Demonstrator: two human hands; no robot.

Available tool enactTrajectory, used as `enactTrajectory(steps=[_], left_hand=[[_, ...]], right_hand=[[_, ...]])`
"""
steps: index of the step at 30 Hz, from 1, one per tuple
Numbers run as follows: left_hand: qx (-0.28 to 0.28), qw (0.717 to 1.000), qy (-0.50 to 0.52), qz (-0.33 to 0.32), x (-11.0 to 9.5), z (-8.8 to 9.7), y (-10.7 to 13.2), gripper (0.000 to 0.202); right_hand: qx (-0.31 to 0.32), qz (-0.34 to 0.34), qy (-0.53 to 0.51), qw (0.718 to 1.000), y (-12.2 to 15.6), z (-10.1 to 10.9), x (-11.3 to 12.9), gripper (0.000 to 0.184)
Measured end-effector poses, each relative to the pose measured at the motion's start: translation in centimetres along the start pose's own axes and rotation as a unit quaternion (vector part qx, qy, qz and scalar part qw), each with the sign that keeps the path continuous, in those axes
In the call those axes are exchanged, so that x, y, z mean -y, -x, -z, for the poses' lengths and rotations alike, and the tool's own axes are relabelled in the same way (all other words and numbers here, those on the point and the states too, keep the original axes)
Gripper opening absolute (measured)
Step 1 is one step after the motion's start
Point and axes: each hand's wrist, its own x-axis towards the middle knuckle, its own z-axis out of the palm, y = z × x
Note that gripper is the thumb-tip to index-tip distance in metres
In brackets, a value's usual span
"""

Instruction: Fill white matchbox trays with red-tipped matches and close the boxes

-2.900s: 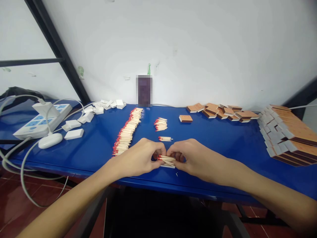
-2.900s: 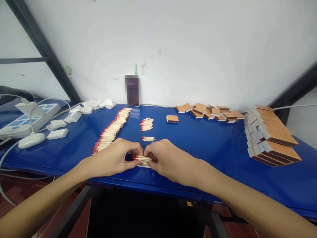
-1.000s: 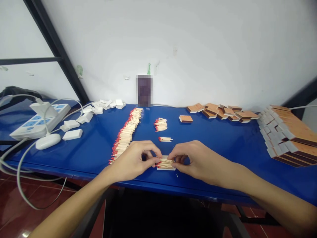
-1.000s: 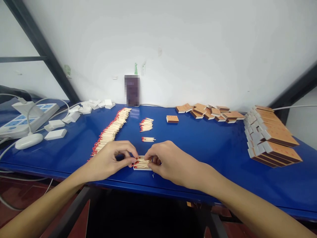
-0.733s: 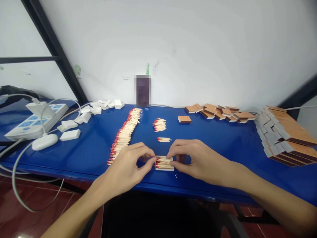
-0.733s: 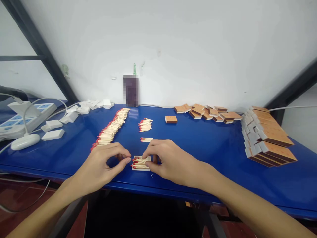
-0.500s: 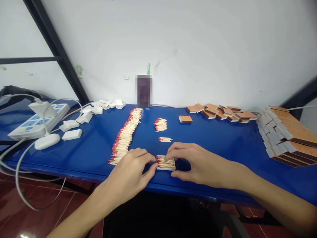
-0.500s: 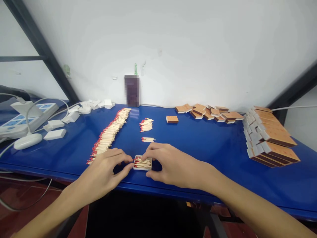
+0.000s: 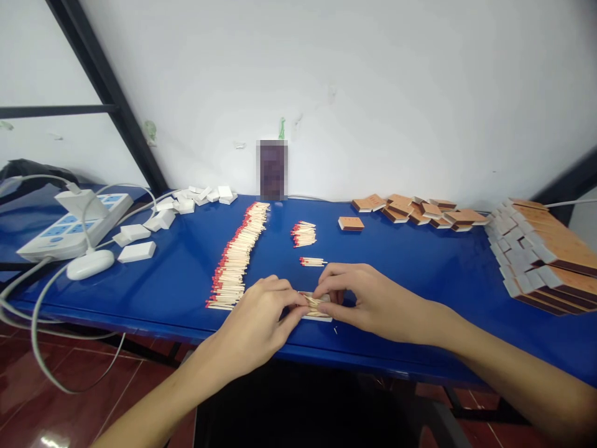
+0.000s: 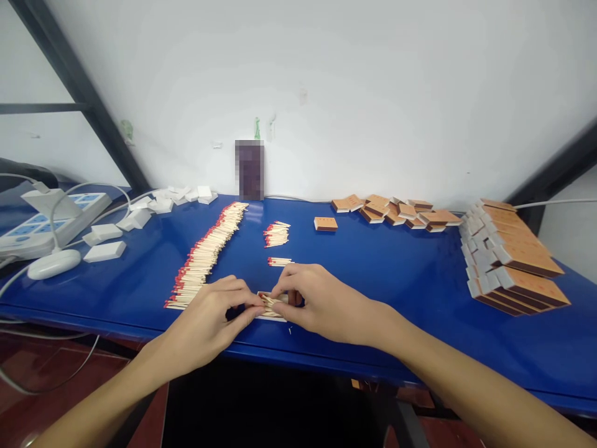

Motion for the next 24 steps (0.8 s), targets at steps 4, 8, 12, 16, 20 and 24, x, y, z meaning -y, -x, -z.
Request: enactTrajectory(steps=[4, 8, 12, 16, 20, 24], left_hand=[[-0.001, 1.0, 0.014, 0.003, 0.1, 0.0, 0.0, 0.014], [-0.036, 0.999, -0.018, -0.009, 0.1, -0.4, 0.4, 0.015], [-0.037, 0.997, -0.064, -0.023, 0.3, -0.8, 0.9, 0.025], [-0.039, 0.995, -0.086, -0.015, 0.5, -1.0, 1.0, 0.028], [-0.079, 0.991, -0.105, -0.017, 0.7, -1.3, 0.9, 0.038], [-0.118, 0.986, -0.104, -0.047, 0.7, -1.7, 1.1, 0.029]], right_hand=[[-0.015, 0.002, 0.016, 1.0, -0.5, -0.2, -0.2, 0.018], [-0.026, 0.008, 0.017, 0.999, -0.6, -0.3, -0.3, 0.015], [-0.024, 0.003, 0.014, 1.0, -0.5, -0.2, -0.3, 0.016], [-0.013, 0.01, 0.031, 0.999, -0.4, 0.0, -0.3, 0.018], [-0.009, 0.013, 0.039, 0.999, -0.5, 0.0, -0.3, 0.018], [-0.006, 0.016, 0.039, 0.999, -0.7, 0.1, -0.1, 0.014]])
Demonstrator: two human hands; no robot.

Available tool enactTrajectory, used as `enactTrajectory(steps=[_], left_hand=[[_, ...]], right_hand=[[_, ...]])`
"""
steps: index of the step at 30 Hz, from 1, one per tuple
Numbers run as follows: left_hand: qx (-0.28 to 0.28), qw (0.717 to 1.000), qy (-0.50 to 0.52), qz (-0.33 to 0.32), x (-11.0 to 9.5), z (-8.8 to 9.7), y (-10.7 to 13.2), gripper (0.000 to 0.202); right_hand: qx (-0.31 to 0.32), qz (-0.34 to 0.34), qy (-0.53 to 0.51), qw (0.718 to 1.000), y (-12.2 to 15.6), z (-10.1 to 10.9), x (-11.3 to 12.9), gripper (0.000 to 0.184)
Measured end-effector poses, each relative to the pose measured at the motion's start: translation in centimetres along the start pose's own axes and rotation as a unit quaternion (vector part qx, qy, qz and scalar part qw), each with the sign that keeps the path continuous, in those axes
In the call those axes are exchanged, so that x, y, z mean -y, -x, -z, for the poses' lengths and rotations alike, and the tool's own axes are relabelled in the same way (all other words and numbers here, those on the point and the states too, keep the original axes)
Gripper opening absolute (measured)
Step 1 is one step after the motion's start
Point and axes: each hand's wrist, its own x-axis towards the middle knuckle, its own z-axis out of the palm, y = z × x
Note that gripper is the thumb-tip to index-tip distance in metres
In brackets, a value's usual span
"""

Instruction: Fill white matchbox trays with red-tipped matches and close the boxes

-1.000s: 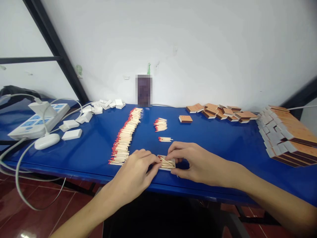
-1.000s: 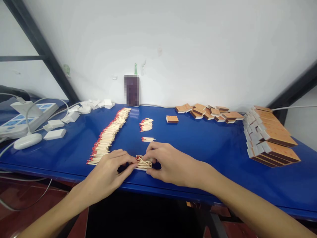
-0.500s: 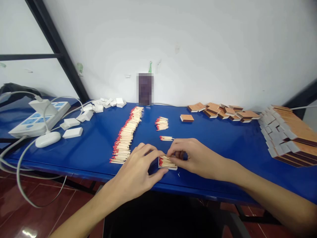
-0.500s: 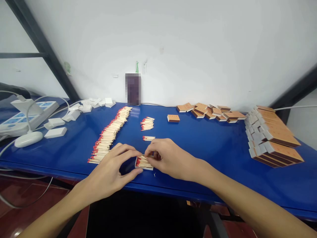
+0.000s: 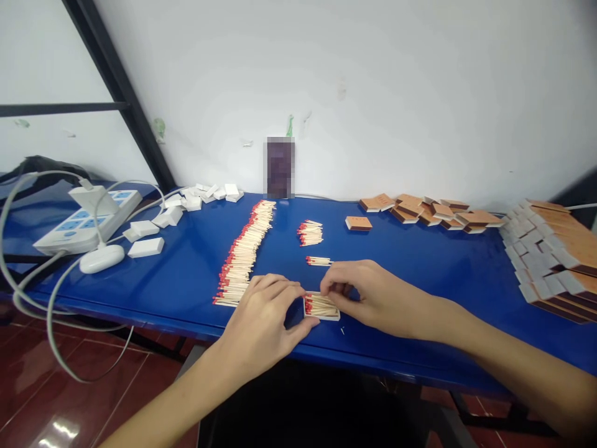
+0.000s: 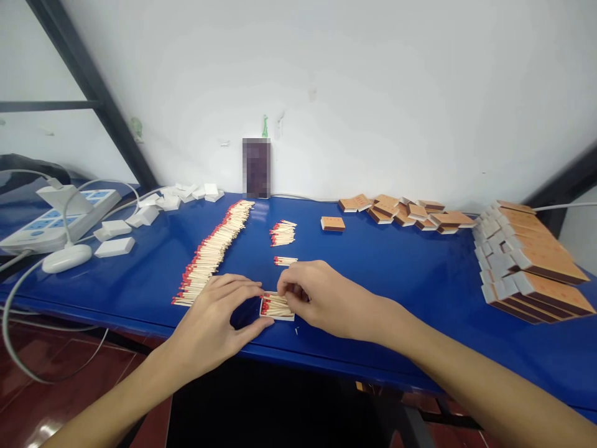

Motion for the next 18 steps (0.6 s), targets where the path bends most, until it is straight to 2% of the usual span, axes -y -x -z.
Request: enactTrajectory(steps=[5, 10, 13, 18], left_hand=[[-0.005, 0.999, -0.031, -0.026, -0.1, -0.1, 0.3, 0.02], [0.035, 0.998, -0.042, -0.012, -0.1, 0.1, 0.2, 0.019], [0.036, 0.998, -0.047, -0.011, -0.1, 0.2, 0.2, 0.024], [-0.005, 0.998, -0.059, -0.015, -0.3, 0.2, 0.4, 0.036]], right_hand=[[0.019, 0.063, -0.006, 0.998, -0.8, 0.1, -0.4, 0.014], [-0.018, 0.138, 0.014, 0.99, -0.9, -1.1, -1.8, 0.016], [-0.048, 0.144, 0.017, 0.988, -0.8, -1.7, -2.5, 0.013], [-0.077, 0.122, 0.023, 0.989, -0.6, -1.8, -2.5, 0.016]])
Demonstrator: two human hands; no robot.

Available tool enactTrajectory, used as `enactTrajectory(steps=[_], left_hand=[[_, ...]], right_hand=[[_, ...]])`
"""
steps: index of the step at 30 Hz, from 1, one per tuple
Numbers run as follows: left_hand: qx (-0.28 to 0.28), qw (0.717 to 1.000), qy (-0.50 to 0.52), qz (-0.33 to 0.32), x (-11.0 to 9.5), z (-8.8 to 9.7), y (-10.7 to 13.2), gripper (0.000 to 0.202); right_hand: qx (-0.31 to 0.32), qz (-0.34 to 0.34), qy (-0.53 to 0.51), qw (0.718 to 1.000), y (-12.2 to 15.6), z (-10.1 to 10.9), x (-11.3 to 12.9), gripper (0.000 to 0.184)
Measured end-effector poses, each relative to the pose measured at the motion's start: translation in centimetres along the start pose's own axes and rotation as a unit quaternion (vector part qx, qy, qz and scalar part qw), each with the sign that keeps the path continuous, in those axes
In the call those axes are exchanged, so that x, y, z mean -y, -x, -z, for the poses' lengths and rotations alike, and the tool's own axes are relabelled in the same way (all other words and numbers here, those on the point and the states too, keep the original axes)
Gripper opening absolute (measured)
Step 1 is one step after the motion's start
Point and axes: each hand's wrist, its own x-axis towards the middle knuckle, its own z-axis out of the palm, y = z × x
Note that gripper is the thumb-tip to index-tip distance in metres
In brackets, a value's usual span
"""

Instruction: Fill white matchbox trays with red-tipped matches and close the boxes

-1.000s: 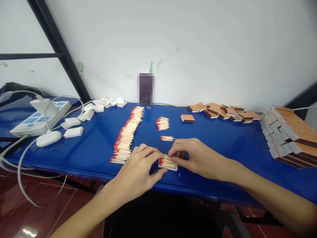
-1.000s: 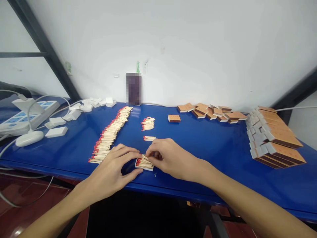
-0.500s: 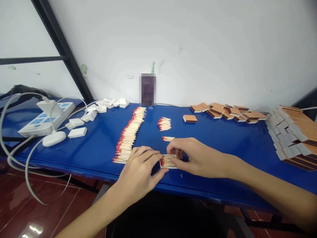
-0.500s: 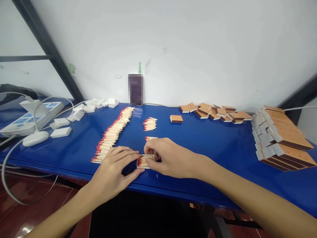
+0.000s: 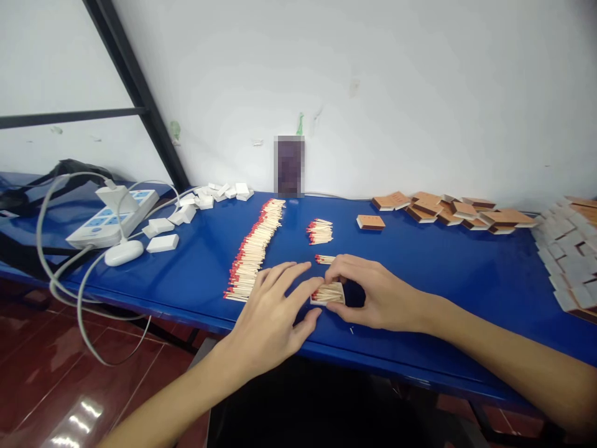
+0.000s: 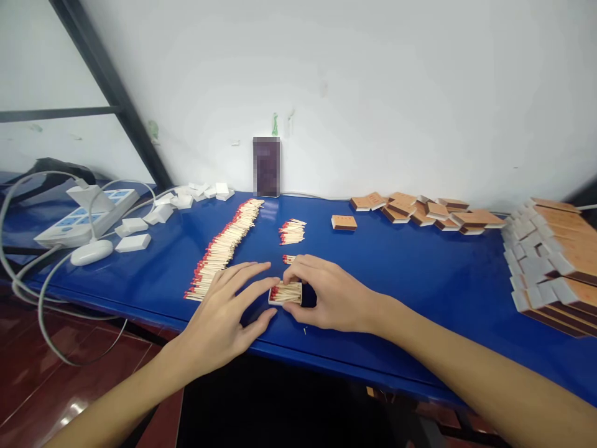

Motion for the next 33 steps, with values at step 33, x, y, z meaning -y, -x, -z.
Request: enactTrajectory(steps=[33], left_hand=[[0.093, 0.992, 0.07, -0.042, 0.2, 0.6, -0.3, 0.013]], right_hand=[[-0.034, -0.149, 0.092, 0.984, -0.3, 0.3, -3.7, 0.029]])
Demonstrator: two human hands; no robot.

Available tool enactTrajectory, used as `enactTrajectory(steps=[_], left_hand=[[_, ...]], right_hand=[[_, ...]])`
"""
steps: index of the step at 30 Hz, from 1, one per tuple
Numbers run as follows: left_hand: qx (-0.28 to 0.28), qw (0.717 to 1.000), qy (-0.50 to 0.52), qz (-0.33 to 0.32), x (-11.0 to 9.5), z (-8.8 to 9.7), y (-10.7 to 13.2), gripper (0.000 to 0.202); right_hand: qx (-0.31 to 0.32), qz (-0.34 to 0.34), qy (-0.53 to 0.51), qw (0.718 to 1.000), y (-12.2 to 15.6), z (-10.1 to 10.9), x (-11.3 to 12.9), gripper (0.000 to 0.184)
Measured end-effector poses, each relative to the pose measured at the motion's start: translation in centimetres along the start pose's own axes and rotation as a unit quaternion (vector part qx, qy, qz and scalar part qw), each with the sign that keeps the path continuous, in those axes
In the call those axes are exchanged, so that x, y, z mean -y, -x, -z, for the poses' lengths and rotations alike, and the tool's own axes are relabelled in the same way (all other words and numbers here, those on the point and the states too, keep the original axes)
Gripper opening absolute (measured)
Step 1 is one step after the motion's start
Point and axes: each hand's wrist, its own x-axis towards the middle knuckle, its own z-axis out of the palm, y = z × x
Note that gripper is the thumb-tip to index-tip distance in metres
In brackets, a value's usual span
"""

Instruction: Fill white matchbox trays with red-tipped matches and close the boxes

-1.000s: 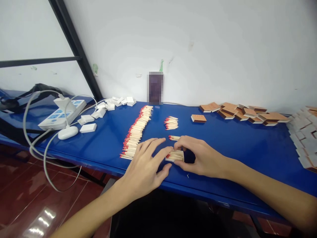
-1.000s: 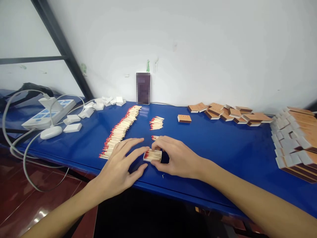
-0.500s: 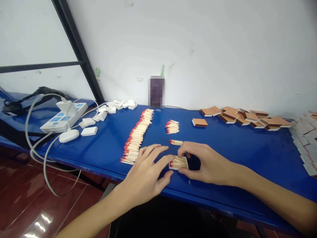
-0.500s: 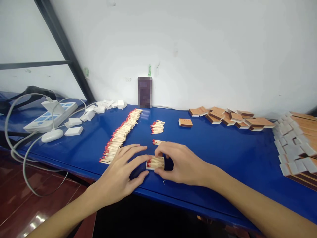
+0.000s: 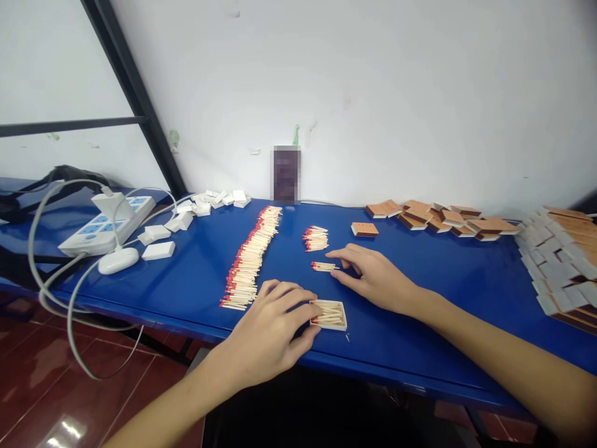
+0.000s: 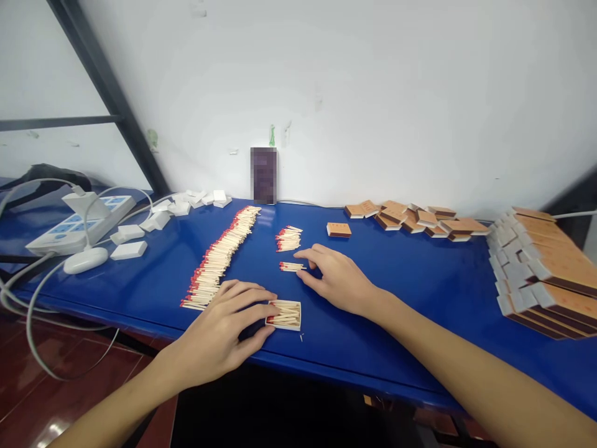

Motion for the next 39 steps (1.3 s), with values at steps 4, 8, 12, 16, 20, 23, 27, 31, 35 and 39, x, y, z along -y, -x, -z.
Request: enactTrajectory(steps=[4, 8, 12, 16, 20, 23, 27, 31, 35, 39], left_hand=[[-0.009, 1.0, -0.001, 0.002, 0.0, -0.1, 0.0, 0.017], [-0.007, 1.0, 0.001, 0.002, 0.0, 0.0, 0.1, 0.02], [-0.01, 1.0, 0.0, -0.002, 0.0, 0.0, 0.1, 0.02], [-0.004, 1.0, 0.004, -0.004, 0.1, 0.0, 0.1, 0.022], [0.001, 1.0, 0.008, -0.007, 0.1, 0.1, 0.0, 0.024], [-0.007, 1.0, 0.006, -0.013, 0.2, 0.0, 0.1, 0.025], [-0.014, 1.0, 0.003, -0.013, 0.3, -0.1, 0.0, 0.023], [-0.009, 1.0, 0.001, -0.011, 0.3, 0.0, 0.0, 0.022], [-0.018, 1.0, -0.007, -0.014, 0.2, -0.1, 0.0, 0.022], [-0.035, 0.999, -0.015, -0.015, 0.2, -0.2, -0.2, 0.02]], right_hand=[[0.013, -0.017, -0.012, 1.0, -0.4, -0.1, 0.1, 0.025], [0.015, -0.034, -0.042, 0.998, -0.4, 0.2, 0.5, 0.023], [0.031, -0.036, -0.067, 0.997, -0.3, 0.6, 0.5, 0.022], [0.053, -0.033, -0.078, 0.995, -0.1, 0.9, 0.6, 0.022], [0.075, -0.041, -0.089, 0.992, 0.2, 1.1, 0.6, 0.023], [0.096, -0.028, -0.09, 0.991, 0.3, 1.3, 0.6, 0.025], [0.108, -0.001, -0.07, 0.992, 0.4, 1.5, 0.6, 0.028], [0.099, 0.013, -0.035, 0.994, 0.5, 1.4, 0.7, 0.024], [0.092, 0.029, -0.005, 0.995, 0.5, 1.2, 0.8, 0.02], [0.09, 0.035, 0.021, 0.995, 0.5, 1.0, 0.7, 0.02]])
